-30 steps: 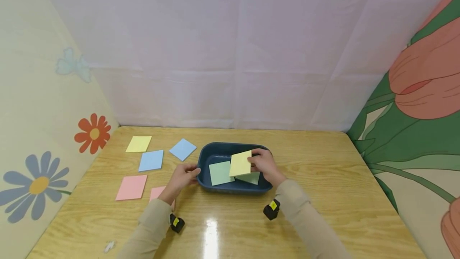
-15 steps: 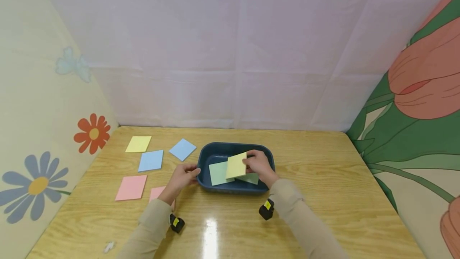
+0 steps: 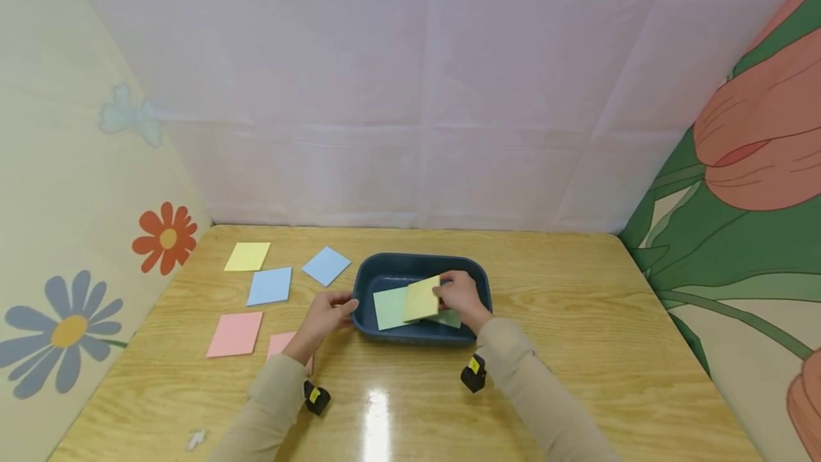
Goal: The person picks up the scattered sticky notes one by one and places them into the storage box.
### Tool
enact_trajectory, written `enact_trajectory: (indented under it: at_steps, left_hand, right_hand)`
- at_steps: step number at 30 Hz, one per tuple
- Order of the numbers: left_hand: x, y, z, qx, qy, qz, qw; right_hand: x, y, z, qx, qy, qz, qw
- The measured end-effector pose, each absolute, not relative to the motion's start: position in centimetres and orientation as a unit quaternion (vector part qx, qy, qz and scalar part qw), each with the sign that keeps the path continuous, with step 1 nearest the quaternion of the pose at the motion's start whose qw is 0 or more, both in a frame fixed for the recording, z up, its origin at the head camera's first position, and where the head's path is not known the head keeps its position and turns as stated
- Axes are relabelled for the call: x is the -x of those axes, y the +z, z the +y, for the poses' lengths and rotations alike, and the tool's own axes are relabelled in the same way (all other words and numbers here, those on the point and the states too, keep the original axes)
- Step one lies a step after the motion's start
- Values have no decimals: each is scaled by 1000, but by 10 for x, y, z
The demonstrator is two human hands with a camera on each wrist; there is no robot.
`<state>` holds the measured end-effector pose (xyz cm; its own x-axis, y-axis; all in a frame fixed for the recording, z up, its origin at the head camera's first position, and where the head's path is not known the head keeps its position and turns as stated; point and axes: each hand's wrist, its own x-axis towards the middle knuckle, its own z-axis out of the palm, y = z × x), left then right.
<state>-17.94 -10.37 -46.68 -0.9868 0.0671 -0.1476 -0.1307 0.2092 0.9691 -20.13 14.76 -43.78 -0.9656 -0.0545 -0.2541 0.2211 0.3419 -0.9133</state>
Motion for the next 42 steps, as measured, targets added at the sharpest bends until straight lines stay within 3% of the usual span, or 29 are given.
enact_trajectory:
  at_steps: [14,42]
  left_hand:
    - [181,-464,-103,27,626,775,81]
    - [178,-464,-103,21,621,780,75]
  right_hand:
    - [199,-432,161,9,-502,861,81]
    - [182,-420,179,20,-561,825,63]
